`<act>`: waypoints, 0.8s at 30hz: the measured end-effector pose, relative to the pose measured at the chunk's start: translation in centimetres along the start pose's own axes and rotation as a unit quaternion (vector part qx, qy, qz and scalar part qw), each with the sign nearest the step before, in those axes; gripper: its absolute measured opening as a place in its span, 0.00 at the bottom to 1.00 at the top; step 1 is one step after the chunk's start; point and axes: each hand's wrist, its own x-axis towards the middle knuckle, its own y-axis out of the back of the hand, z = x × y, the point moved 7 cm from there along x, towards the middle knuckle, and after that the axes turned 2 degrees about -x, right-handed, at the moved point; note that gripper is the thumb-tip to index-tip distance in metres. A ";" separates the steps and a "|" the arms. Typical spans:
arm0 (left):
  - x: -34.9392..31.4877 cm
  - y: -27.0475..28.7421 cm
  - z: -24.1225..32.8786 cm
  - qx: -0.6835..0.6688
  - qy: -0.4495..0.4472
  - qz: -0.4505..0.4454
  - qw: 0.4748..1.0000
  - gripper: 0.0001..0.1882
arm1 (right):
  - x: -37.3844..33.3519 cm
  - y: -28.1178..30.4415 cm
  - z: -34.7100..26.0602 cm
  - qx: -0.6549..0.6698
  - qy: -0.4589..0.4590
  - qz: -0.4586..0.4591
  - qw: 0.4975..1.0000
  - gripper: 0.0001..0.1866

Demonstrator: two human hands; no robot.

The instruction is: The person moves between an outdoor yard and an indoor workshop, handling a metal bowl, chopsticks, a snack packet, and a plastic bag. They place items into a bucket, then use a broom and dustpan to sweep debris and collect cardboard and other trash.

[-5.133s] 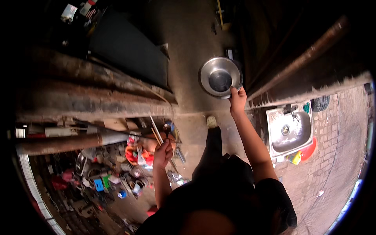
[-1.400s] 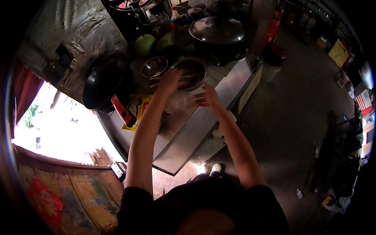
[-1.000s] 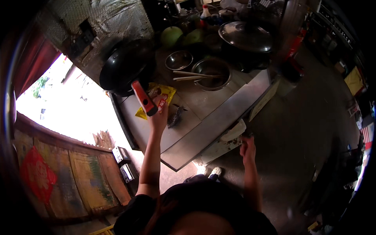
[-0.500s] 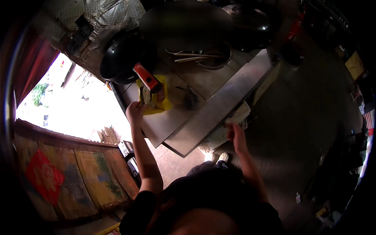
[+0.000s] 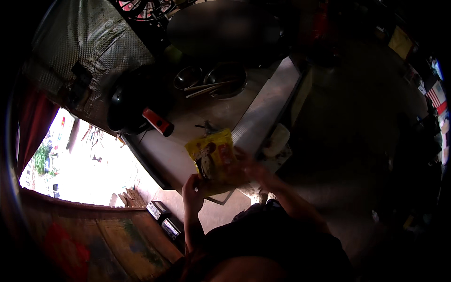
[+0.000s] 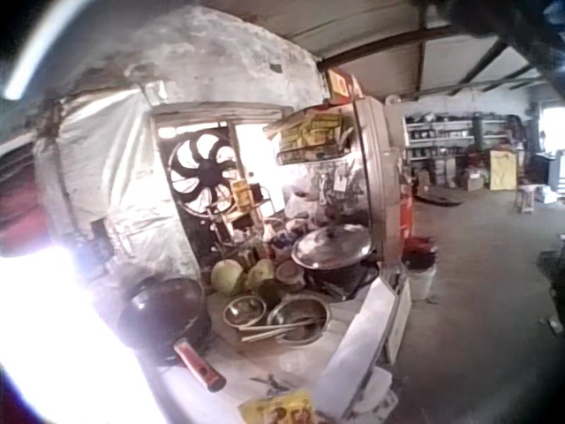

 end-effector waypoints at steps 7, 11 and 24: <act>3.5 -6.8 5.2 -0.012 -0.106 -0.190 0.976 0.16 | -4.6 6.5 -1.4 0.065 -0.005 0.055 0.996 0.28; 9.9 -7.4 5.1 -0.128 -0.059 -0.170 0.975 0.19 | -8.3 12.0 -2.2 0.000 0.033 0.197 0.980 0.33; 46.0 -0.6 0.2 -0.118 0.179 0.253 0.943 0.17 | -10.8 32.5 -4.0 -0.094 0.018 0.392 0.915 0.29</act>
